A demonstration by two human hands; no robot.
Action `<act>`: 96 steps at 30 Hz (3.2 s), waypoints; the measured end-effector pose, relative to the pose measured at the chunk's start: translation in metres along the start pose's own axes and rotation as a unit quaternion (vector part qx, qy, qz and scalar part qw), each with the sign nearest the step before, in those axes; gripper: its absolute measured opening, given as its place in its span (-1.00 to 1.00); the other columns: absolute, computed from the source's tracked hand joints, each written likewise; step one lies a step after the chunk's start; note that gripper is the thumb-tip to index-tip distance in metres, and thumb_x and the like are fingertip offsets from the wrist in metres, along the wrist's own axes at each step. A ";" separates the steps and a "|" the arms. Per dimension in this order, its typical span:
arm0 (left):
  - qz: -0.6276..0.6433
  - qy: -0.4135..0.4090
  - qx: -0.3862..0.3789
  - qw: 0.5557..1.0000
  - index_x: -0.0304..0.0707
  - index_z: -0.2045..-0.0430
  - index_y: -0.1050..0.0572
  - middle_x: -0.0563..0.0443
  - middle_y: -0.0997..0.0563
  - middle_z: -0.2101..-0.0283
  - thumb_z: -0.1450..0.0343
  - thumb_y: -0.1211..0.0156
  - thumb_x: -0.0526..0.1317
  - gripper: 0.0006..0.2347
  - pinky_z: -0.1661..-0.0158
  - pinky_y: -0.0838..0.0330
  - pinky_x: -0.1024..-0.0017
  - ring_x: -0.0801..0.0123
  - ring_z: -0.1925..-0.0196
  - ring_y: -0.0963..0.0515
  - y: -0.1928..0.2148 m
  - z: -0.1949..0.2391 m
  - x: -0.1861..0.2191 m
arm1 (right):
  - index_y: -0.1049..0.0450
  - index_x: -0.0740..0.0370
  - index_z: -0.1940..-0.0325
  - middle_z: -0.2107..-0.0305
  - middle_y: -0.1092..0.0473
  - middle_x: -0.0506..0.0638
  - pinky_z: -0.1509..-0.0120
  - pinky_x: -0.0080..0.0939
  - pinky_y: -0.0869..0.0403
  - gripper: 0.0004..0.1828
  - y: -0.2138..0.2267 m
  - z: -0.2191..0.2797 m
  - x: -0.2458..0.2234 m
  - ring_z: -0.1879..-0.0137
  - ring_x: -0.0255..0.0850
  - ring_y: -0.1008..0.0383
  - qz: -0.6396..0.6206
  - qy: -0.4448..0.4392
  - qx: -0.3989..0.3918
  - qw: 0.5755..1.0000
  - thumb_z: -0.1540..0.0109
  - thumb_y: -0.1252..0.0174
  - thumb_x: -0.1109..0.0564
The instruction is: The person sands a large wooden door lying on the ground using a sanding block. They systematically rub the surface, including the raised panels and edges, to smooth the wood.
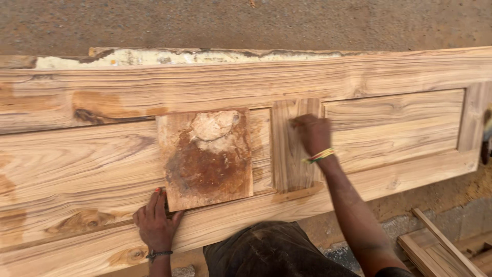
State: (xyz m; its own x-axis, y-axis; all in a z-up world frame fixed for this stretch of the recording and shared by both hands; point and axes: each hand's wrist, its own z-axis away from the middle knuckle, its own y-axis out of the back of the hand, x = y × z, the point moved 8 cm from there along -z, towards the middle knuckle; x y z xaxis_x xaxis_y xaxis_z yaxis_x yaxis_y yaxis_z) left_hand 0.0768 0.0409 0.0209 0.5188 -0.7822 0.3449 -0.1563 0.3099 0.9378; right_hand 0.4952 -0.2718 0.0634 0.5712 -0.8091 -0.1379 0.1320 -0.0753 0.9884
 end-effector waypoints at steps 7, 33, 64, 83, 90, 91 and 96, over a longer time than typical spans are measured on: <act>0.006 -0.012 0.000 1.000 -0.16 -0.14 -0.47 0.08 -0.47 -0.27 -0.02 -0.55 0.08 -0.24 -0.12 -0.32 0.08 0.12 -0.05 -0.47 -0.002 0.002 -0.001 | -0.68 -0.01 0.11 0.19 -0.59 -0.06 -0.01 0.02 -0.27 -0.81 0.014 -0.073 0.088 0.12 -0.12 -0.50 0.066 -0.088 0.053 0.993 -0.43 -0.14 0.06; 0.067 -0.048 0.063 0.995 -0.20 -0.17 -0.48 0.08 -0.51 -0.24 -0.16 -0.47 0.12 -0.30 -0.06 -0.32 0.17 0.20 0.05 -0.47 0.031 -0.007 0.012 | -0.62 0.19 -0.05 0.10 -0.48 0.06 -0.08 -0.01 -0.46 -0.64 0.064 0.011 -0.213 -0.01 0.00 -0.45 -0.202 0.286 0.074 0.934 -0.17 -0.27 0.36; 0.077 -0.054 0.076 0.993 -0.20 -0.20 -0.46 0.07 -0.54 -0.18 -0.18 -0.45 0.13 -0.30 -0.05 -0.34 0.22 0.24 0.06 -0.48 0.032 -0.005 0.009 | -0.67 0.06 0.07 0.15 -0.55 -0.09 -0.13 -0.12 -0.47 -0.74 0.040 0.012 -0.247 -0.02 -0.13 -0.50 -0.031 0.344 0.043 0.938 -0.19 -0.26 0.28; 0.038 -0.051 0.086 0.994 -0.13 -0.20 -0.47 0.09 -0.55 -0.17 -0.22 -0.30 0.27 -0.29 -0.08 -0.36 0.22 0.29 0.07 -0.50 0.024 -0.003 0.010 | -0.68 0.04 0.11 0.15 -0.56 -0.05 -0.12 -0.06 -0.46 -0.81 0.048 -0.018 -0.210 0.00 -0.12 -0.51 -0.046 0.326 0.017 0.944 -0.23 -0.26 0.22; 0.036 -0.068 0.083 0.994 -0.24 -0.32 -0.28 -0.07 -0.49 -0.24 -0.21 -0.23 0.38 -0.13 -0.15 -0.31 0.05 0.12 -0.09 -0.49 0.023 -0.003 0.015 | -0.68 0.06 0.27 0.28 -0.57 -0.08 -0.05 -0.06 -0.46 -0.88 0.036 -0.004 -0.201 0.06 -0.10 -0.51 0.002 0.321 -0.178 0.930 -0.17 -0.25 0.21; 0.042 -0.064 0.092 0.993 -0.23 -0.32 -0.26 -0.08 -0.48 -0.29 -0.22 -0.23 0.35 -0.15 -0.19 -0.29 0.01 0.07 -0.15 -0.49 0.024 -0.002 0.015 | -0.67 0.08 0.24 0.26 -0.57 -0.07 -0.04 -0.05 -0.47 -0.88 0.044 0.001 -0.193 0.06 -0.09 -0.52 -0.032 0.316 -0.164 0.934 -0.18 -0.25 0.19; 0.110 -0.012 0.215 0.970 -0.28 -0.34 -0.22 -0.22 -0.35 -0.35 -0.43 -0.11 0.32 -0.26 -0.30 -0.30 0.03 -0.09 -0.35 -0.37 0.038 0.008 0.020 | -0.61 0.12 0.04 0.17 -0.54 -0.02 -0.06 -0.13 -0.52 -0.77 0.067 0.039 -0.088 0.02 -0.13 -0.54 -0.335 0.139 -0.116 0.924 -0.32 -0.18 0.01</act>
State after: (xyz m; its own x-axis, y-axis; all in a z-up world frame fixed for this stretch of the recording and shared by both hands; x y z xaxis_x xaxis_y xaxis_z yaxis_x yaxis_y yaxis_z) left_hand 0.0743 0.0328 0.0639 0.4151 -0.7366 0.5340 -0.5992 0.2203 0.7697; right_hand 0.4222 -0.2289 0.1445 0.4802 -0.4415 -0.7580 0.6840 -0.3525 0.6387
